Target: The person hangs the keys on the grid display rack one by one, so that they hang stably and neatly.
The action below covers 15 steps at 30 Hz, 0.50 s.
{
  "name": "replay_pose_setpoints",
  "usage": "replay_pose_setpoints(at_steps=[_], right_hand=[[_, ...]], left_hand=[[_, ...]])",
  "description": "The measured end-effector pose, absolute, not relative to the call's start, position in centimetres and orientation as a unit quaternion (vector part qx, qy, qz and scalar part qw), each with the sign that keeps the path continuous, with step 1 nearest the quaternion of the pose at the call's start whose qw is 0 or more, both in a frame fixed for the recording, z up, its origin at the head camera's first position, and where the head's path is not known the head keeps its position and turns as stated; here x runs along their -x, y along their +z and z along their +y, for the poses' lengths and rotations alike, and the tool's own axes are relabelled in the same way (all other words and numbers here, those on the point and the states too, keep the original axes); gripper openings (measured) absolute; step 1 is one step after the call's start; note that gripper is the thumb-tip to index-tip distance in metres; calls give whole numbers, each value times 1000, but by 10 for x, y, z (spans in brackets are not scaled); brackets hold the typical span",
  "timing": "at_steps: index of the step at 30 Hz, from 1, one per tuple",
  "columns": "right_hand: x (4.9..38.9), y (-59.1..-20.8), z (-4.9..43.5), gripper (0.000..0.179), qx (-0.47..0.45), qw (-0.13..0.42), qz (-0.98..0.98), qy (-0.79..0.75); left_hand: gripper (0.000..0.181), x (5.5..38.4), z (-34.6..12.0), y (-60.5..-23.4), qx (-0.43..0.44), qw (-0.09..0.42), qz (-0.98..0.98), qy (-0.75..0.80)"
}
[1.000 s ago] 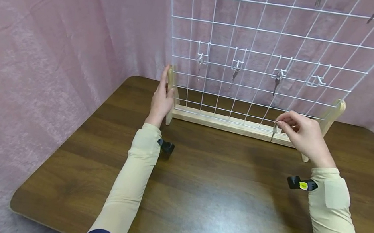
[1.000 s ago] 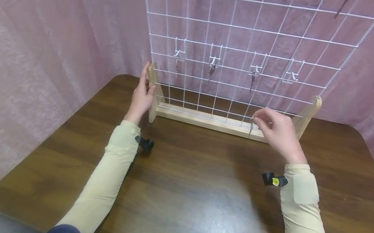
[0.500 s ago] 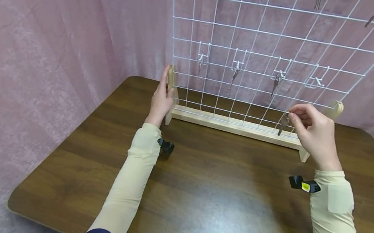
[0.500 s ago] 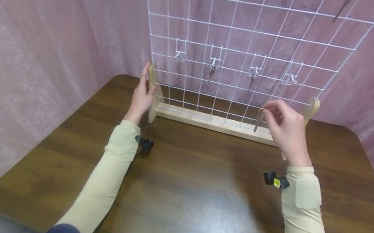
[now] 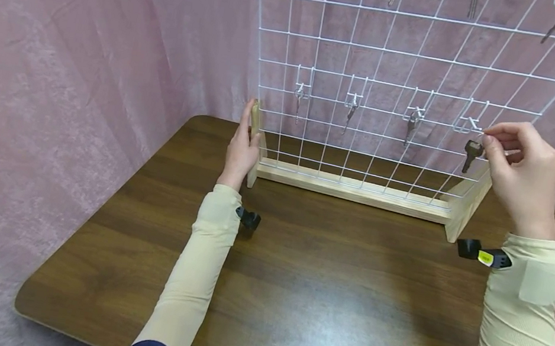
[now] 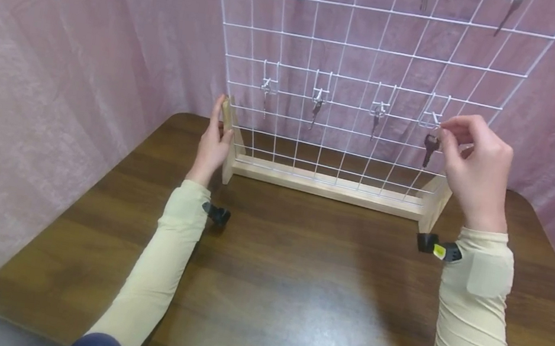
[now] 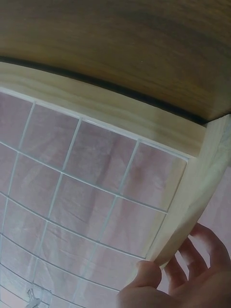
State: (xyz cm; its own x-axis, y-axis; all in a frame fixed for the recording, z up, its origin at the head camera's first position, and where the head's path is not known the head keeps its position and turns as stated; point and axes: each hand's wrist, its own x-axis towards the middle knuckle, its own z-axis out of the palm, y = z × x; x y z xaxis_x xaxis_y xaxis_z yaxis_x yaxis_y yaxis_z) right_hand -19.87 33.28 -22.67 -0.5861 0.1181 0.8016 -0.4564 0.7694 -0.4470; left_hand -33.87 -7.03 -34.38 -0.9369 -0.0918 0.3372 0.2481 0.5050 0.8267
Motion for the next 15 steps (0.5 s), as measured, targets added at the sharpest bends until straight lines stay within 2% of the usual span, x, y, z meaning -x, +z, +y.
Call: replay_pose_setpoints(at_steps=[15], right_hand=[[226,-222,339,22,-37,411,-847,336]], left_hand=[[77,338,-71,-344,50,166,-849,-500]])
